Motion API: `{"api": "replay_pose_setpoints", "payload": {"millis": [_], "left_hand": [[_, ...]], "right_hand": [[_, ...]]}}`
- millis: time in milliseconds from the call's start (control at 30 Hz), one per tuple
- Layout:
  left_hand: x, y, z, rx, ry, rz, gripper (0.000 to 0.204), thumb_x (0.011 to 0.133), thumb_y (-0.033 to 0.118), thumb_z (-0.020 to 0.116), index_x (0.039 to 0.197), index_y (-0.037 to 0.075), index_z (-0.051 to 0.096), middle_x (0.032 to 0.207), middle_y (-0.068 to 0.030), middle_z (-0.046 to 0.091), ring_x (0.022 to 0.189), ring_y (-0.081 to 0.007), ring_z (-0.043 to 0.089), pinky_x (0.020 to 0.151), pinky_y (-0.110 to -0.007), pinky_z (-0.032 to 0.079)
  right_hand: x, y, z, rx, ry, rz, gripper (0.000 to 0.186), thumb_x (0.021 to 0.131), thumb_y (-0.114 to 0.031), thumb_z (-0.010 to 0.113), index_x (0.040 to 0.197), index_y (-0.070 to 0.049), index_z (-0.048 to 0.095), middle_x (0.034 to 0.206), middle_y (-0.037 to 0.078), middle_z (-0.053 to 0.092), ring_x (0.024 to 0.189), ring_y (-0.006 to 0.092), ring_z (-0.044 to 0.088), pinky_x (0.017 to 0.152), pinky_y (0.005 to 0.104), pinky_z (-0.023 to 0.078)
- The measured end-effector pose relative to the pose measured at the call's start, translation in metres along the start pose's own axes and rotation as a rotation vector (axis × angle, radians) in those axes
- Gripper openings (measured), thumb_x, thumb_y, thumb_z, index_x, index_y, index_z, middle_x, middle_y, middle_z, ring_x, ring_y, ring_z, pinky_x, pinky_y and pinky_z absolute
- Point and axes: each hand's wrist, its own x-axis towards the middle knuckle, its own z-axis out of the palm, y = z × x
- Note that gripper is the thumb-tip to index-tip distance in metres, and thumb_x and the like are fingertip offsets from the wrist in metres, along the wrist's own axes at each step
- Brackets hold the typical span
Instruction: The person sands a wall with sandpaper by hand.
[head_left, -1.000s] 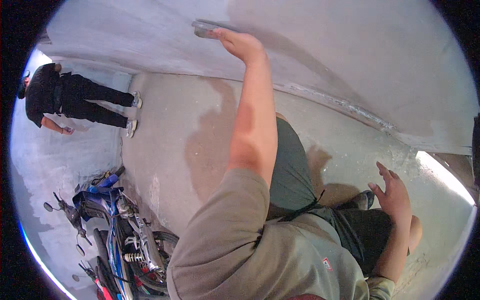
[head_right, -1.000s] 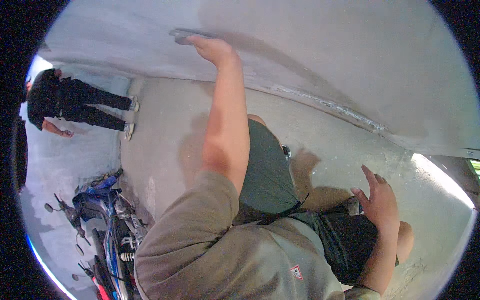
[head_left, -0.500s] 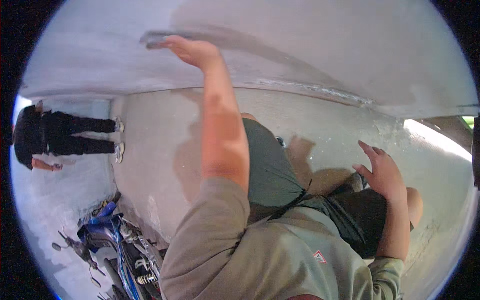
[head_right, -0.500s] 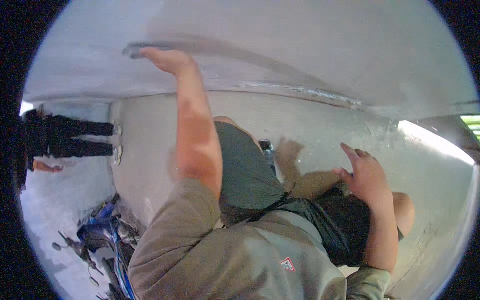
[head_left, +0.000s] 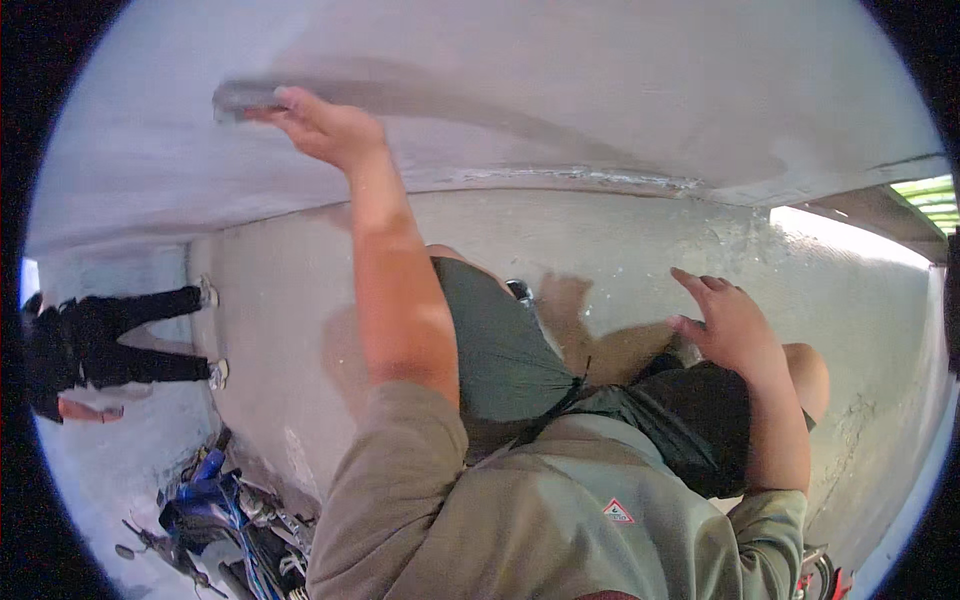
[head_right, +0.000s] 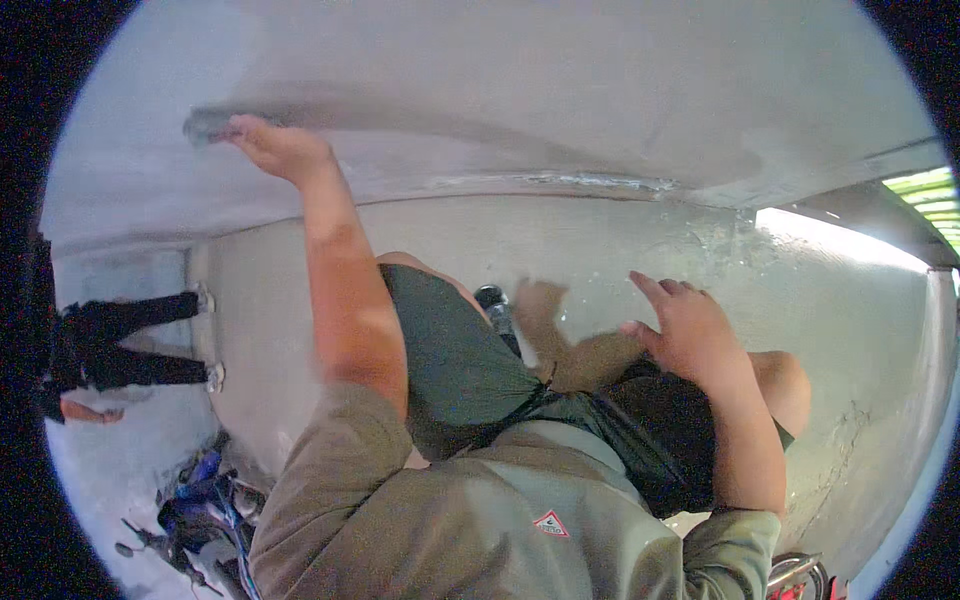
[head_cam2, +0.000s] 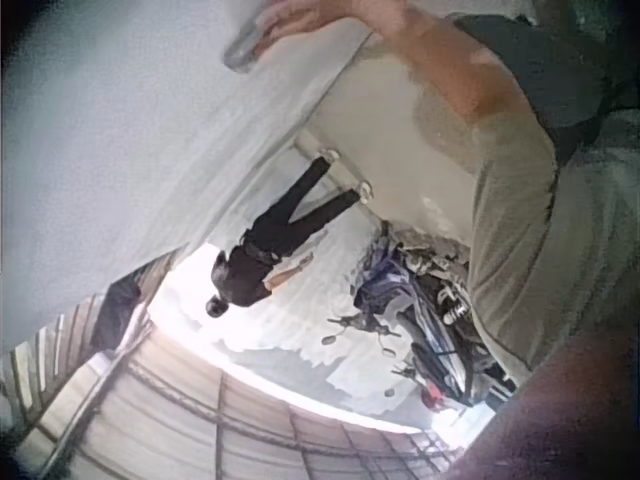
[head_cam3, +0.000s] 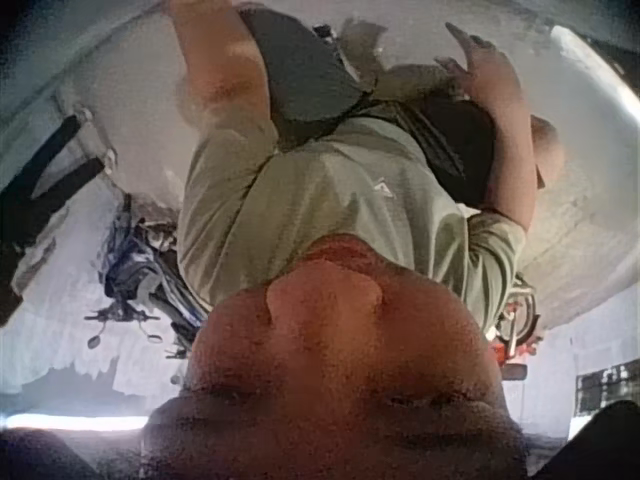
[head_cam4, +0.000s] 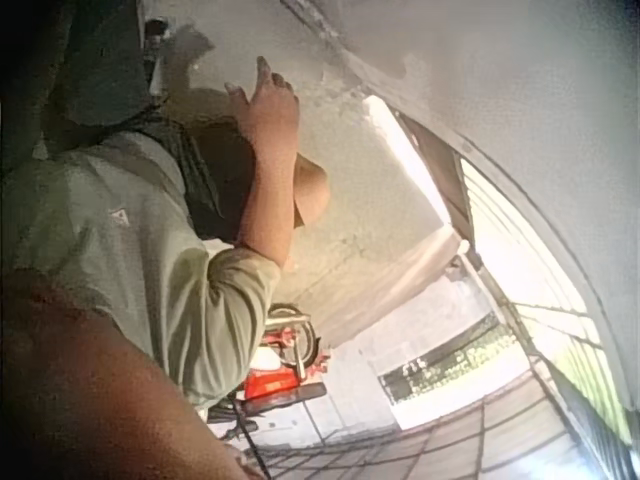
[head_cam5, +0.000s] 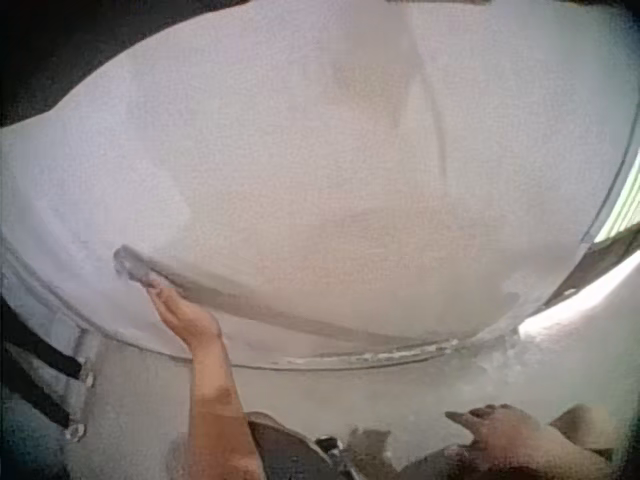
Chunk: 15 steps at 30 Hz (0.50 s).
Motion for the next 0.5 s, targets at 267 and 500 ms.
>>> {"api": "replay_pose_setpoints", "payload": {"millis": [267,500], "left_hand": [[-0.005,-0.006,0.007,-0.314,0.228,-0.559,0.082,0.107,0.051,0.033,0.153,-0.014,0.017,0.158,-0.0317,0.025,0.143,-0.0368,0.033,0.122,-0.043,0.020],[0.001,0.001,-0.005,0.142,-0.019,0.178,0.082,0.107,0.048,0.035,0.155,-0.014,0.011,0.164,-0.0312,0.010,0.154,-0.0377,0.014,0.124,-0.042,0.012]], "right_hand": [[-0.002,0.010,0.004,0.030,0.011,0.002,0.064,0.093,-0.042,0.066,0.144,-0.008,0.049,0.116,0.025,0.066,0.109,0.0431,0.062,0.094,0.0506,0.050],[0.002,0.005,0.001,-0.006,0.005,-0.037,0.065,0.092,-0.044,0.066,0.144,-0.009,0.050,0.117,0.025,0.066,0.107,0.0437,0.063,0.092,0.0510,0.052]]}}
